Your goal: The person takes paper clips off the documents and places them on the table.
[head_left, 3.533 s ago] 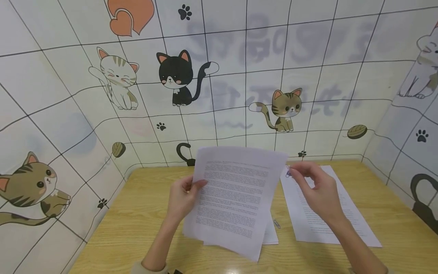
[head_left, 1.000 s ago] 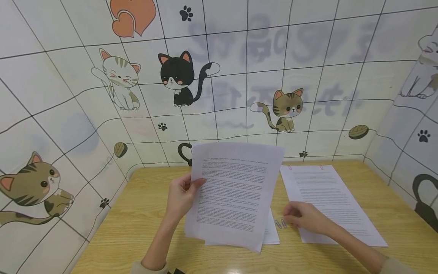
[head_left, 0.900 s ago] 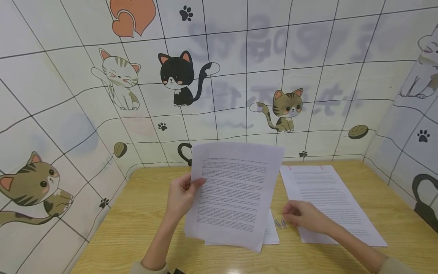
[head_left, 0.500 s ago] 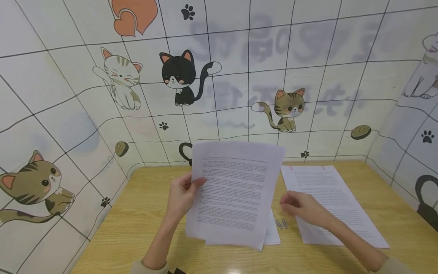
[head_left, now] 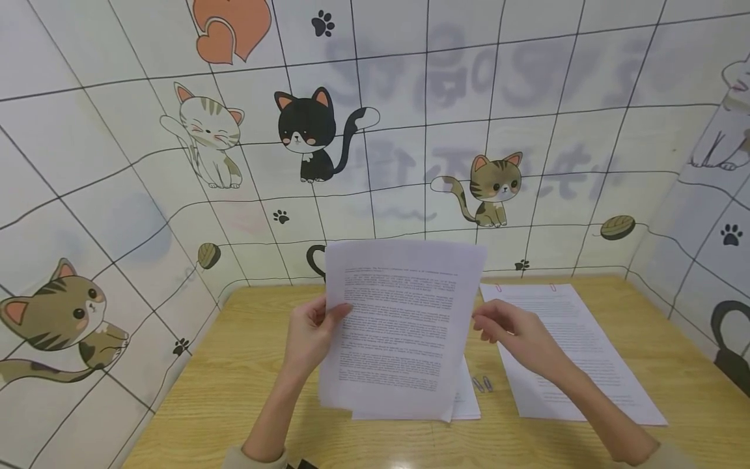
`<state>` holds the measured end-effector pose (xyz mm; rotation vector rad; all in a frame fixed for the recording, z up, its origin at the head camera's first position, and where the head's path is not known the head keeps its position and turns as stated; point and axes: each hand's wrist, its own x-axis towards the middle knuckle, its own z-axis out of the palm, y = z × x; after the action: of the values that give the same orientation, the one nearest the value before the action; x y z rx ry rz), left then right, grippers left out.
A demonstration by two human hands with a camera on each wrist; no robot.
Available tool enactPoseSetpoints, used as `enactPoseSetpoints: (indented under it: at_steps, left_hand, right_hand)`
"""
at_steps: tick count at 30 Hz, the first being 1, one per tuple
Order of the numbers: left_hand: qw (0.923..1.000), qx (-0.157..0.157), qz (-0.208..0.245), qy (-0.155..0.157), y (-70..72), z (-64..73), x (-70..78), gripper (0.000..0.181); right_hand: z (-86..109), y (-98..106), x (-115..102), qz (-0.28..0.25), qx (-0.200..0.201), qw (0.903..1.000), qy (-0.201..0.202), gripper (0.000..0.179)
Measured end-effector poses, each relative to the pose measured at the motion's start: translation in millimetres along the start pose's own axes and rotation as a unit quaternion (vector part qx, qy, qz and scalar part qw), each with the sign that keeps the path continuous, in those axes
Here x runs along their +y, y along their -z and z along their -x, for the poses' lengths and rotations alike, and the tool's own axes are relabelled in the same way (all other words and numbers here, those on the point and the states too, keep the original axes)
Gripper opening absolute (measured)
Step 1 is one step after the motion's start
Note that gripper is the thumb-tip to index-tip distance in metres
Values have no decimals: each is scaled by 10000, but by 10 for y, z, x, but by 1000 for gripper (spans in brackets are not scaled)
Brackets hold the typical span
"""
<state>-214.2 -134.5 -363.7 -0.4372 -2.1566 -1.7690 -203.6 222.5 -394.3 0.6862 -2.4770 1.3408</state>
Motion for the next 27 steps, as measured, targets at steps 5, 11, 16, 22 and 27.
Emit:
enactPoseSetpoints:
  at_steps: [5,11,16,22,27]
  left_hand:
    - [10000,16,77,24,-3,-1,1,14]
    - [9998,67,178,-6,-10,-2,-11,14]
    - [9996,168,216,30,-11,-8,-17,14]
    - [9993,219,291,37,-11,-7,-2,16]
    - [9989,204,419,72,-15,-2,22,18]
  right_hand:
    - [-6,-10,-101,-390,164,9986,302,16]
    - [-4,-55,-167,-826,-151,9943,663,23]
    - [6,-81,-189,-1238,-322,9873,945,27]
    - [22,-125,-189,-1369,-568,9868,650,21]
    - [24,-156,-183,-1362,-656,9866,614,15]
